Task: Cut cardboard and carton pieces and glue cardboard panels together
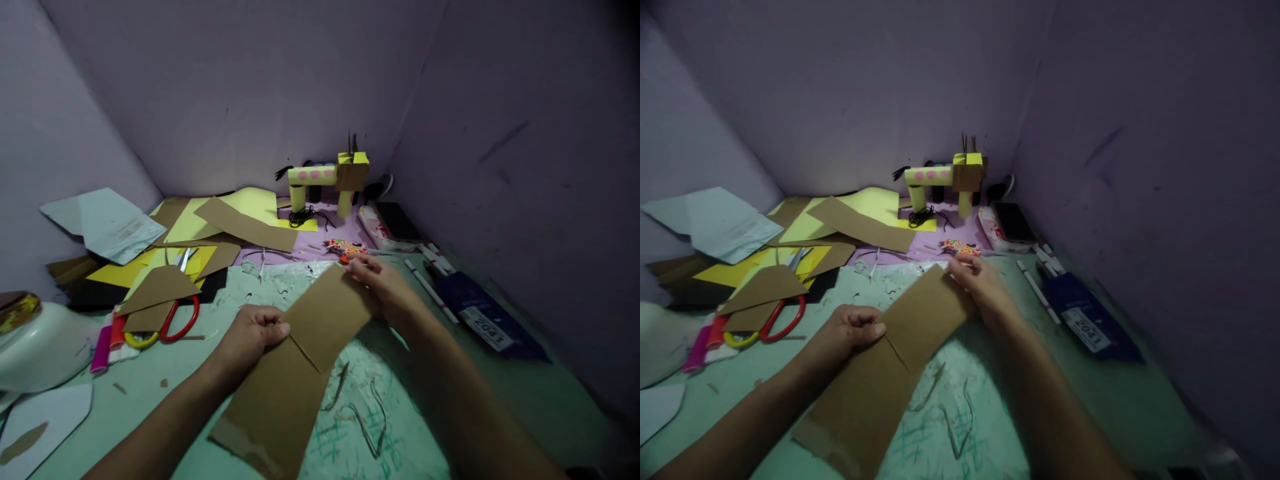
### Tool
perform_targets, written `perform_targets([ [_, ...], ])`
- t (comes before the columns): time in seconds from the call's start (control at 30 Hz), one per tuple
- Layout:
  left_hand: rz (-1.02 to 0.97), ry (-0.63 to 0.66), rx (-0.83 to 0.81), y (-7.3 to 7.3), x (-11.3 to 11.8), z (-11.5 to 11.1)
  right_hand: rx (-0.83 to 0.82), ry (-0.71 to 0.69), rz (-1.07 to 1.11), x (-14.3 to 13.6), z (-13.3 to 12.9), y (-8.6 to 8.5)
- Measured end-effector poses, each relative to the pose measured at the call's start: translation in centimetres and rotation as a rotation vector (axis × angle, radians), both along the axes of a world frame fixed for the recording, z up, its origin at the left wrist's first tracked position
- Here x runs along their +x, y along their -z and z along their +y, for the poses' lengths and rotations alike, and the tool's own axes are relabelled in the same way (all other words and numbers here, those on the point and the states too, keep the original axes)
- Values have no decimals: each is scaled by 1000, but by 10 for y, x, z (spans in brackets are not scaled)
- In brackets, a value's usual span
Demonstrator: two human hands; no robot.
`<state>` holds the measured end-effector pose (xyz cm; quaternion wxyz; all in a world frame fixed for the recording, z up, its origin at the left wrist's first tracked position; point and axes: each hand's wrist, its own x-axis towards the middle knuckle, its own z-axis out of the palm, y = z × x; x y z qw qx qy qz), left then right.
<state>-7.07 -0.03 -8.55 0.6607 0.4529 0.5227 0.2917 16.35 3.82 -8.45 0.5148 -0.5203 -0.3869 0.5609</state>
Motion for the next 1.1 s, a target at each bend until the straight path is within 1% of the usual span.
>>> perform_targets([
  [0.03,-21,-65,10,0,-1,2,15,51,70,1,1,0],
  [0.07,-42,-130,22,1,-1,4,22,58,136,1,1,-1],
  [0.1,-60,-192,36,2,-2,6,23,30,185,-1,-1,0],
  [0.17,-87,-289,64,5,-2,9,5,-87,228,-12,-7,1],
  [0.23,-104,-329,77,7,-1,9,-16,-216,198,-29,-17,4],
  [0.3,-116,-317,77,8,1,7,15,-314,192,-47,-27,9],
  [0.37,-124,-284,74,8,2,3,120,-290,185,-59,-32,14],
  [0.47,-89,-208,106,8,2,1,185,-258,139,-64,-32,19],
  [0.57,-1,-145,177,10,2,2,176,-242,109,-60,-30,20],
  [0.67,28,-132,205,11,3,4,163,-230,132,-58,-31,16],
  [0.87,11,-106,195,8,4,2,61,-235,211,-56,-31,11],
  [1.0,-72,-57,153,4,4,0,21,-254,262,-54,-30,12],
  [1.1,-58,-73,134,5,5,-1,26,-271,260,-52,-29,13],
])
